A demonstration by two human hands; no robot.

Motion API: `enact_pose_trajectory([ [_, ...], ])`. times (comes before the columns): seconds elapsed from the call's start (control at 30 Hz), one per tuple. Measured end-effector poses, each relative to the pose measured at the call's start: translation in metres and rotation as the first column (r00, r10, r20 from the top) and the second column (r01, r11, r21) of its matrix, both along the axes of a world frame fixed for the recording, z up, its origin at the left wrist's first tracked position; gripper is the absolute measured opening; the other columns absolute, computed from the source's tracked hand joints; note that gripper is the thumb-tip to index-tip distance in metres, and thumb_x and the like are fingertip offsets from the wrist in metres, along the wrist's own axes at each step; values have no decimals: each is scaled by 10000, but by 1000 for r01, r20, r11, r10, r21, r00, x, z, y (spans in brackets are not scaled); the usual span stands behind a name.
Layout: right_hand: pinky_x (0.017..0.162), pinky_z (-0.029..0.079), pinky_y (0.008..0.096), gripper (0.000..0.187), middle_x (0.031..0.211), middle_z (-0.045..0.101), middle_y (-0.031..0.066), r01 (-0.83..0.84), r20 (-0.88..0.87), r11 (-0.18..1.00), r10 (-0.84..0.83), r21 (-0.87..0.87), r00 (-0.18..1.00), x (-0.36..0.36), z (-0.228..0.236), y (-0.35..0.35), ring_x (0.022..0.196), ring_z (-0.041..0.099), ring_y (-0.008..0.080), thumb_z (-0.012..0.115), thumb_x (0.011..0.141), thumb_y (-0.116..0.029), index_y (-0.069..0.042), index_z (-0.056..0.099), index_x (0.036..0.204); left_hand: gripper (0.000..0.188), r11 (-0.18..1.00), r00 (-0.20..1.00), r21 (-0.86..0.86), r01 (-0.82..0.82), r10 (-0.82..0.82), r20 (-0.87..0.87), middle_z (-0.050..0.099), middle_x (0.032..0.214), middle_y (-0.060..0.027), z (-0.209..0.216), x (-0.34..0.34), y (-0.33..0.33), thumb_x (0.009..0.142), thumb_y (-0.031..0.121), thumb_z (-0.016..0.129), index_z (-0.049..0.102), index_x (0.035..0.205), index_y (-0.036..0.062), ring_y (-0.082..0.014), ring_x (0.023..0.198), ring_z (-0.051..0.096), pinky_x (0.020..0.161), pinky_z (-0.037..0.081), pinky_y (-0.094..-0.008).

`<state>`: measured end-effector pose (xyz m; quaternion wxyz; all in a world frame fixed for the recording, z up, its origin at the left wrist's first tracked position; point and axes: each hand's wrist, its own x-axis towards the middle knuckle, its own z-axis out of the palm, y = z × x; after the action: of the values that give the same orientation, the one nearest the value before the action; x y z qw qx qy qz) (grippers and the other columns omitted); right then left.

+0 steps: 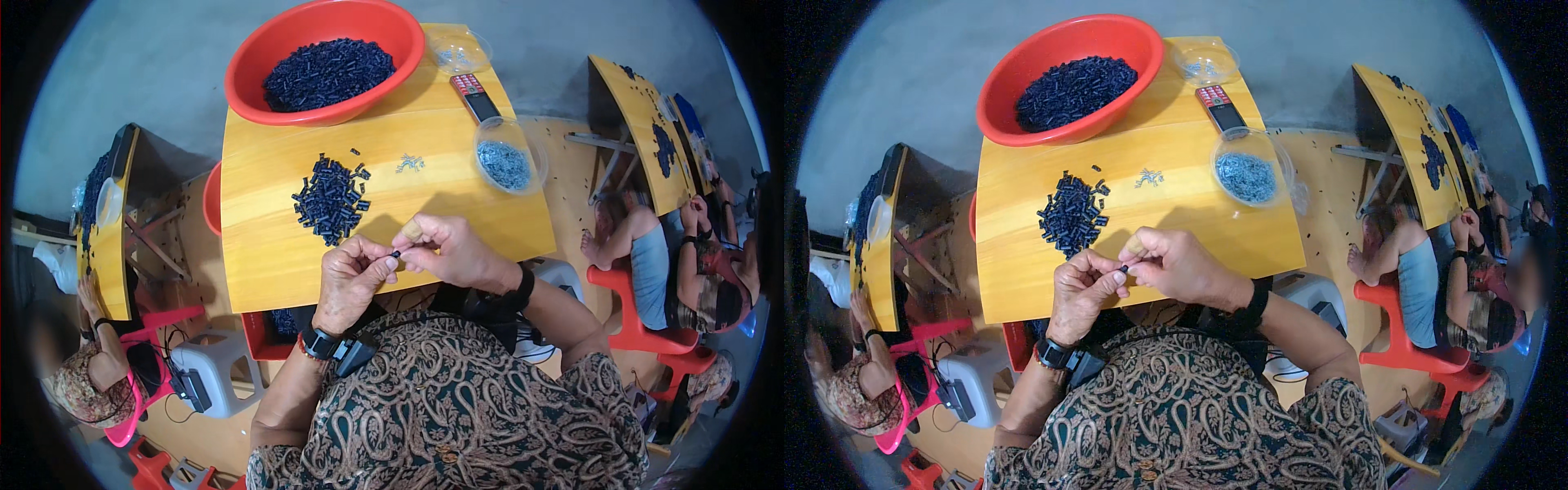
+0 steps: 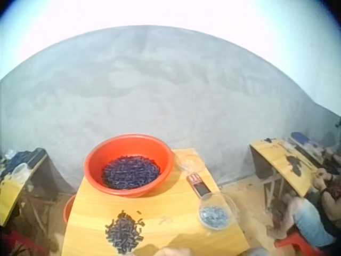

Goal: Manually assembling small plastic components by attaching metal clips.

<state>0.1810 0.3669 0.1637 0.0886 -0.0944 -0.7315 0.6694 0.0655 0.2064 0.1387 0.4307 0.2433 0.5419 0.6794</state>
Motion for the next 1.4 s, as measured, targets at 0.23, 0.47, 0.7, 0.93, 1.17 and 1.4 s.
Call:
enact_pose_trajectory([
  [0.23,658,497,325,92,822,651,124,262,-126,824,-230,502,965,-38,-11,55,734,637,186,602,857,-5,34,631,936,86,999,998,-36,14,-16,-66,641,790,-35,-17,1,5,888,-5,653,618,963,-28,-83,701,595,649,501,-209],
  [0.47,676,479,452,50,772,568,180,168,-132,579,-104,798,986,-61,-17,67,759,581,381,593,769,21,4,612,812,100,999,997,44,13,-10,-75,655,816,-56,-24,0,2,893,14,650,593,971,-11,-119,731,636,700,521,-250],
  [0.7,647,476,441,35,759,546,160,67,-27,459,-91,886,995,-67,-24,69,722,575,349,608,760,4,-17,580,755,101,998,1000,65,-23,24,-19,652,849,-62,-27,0,1,900,23,646,587,975,-11,-133,748,649,735,534,-266],
  [0.93,642,485,411,30,754,537,146,192,-143,526,-133,829,981,-59,-5,51,719,583,327,594,806,-8,4,569,818,108,993,998,104,-60,59,19,662,866,-60,-29,-1,3,904,28,643,593,991,-11,-118,756,644,733,532,-256],
  [1.17,545,474,217,68,825,637,35,54,94,989,-41,-141,995,-34,13,18,648,595,78,610,898,-75,-17,611,936,114,989,997,131,-73,68,41,670,890,-96,-34,-5,5,910,46,643,585,994,-4,-149,751,652,719,551,-275],
  [1.4,572,468,200,73,811,643,21,15,26,980,-10,-198,1000,-26,-9,8,696,588,46,631,902,-84,-19,636,936,106,984,995,162,-79,69,70,680,912,-115,-34,-5,6,905,29,641,581,988,0,-142,750,649,706,553,-273],
])
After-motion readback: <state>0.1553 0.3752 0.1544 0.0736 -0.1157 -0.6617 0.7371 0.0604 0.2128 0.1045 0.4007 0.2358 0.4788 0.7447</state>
